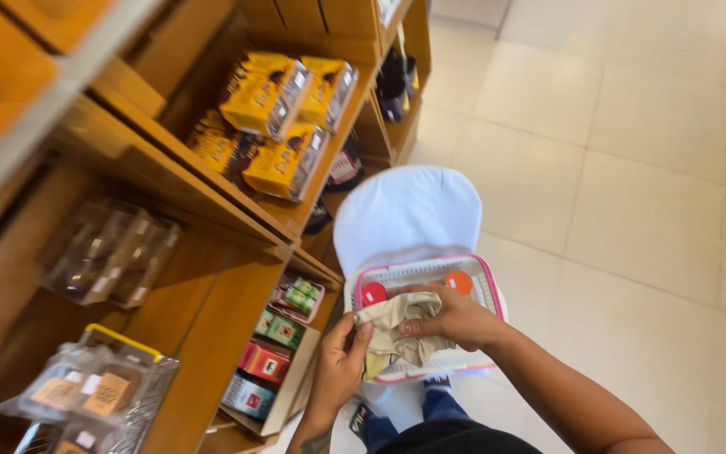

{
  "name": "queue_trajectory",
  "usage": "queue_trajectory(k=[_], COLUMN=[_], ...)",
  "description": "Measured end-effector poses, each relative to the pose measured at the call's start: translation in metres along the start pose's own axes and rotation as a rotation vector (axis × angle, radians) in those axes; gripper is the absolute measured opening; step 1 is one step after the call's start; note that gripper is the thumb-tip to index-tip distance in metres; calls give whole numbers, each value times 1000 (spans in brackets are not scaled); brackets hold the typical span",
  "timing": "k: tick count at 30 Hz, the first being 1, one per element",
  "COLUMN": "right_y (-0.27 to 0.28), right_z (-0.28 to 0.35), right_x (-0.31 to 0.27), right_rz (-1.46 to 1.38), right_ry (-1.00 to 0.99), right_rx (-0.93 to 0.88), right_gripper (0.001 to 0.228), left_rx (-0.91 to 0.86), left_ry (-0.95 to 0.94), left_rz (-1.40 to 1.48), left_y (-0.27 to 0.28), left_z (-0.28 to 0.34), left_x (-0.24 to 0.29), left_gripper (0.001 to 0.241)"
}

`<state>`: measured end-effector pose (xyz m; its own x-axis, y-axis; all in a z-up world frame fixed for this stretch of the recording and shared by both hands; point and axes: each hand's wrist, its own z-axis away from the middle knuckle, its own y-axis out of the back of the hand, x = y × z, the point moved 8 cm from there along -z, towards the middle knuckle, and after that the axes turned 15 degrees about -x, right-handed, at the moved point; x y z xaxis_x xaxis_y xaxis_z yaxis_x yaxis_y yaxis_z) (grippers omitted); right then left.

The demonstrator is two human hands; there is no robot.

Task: Wiping peanut butter jars with a cloth and arranging them on a wooden display shelf.

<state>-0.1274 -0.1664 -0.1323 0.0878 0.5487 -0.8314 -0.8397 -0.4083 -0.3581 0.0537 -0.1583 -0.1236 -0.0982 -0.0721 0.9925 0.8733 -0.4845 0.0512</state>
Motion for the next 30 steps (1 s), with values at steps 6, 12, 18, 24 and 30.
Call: queue_trajectory(k=[6, 12, 18, 24, 30], right_y=[27, 60, 89, 123, 138], right_z=[-10, -34, -48, -52, -66], right_x=[61, 95, 128, 182, 215], right_rz=[49, 313, 551, 607, 555], right_ry=[-162, -64, -155, -417, -472], right_rx=[55, 61, 86, 205, 235], right_gripper=[40, 36, 43, 50, 47], left_rx=[20, 86, 123, 111, 66], left_ry=[150, 167, 150, 313, 441], left_rz=[-46, -31, -103, -132, -244], left_y=[-13, -17, -20, -34, -51], left_z=[-12, -14, -26, -19, -19], left_x=[-62, -115, -183, -261, -326], left_gripper=[23, 34, 29, 24, 26])
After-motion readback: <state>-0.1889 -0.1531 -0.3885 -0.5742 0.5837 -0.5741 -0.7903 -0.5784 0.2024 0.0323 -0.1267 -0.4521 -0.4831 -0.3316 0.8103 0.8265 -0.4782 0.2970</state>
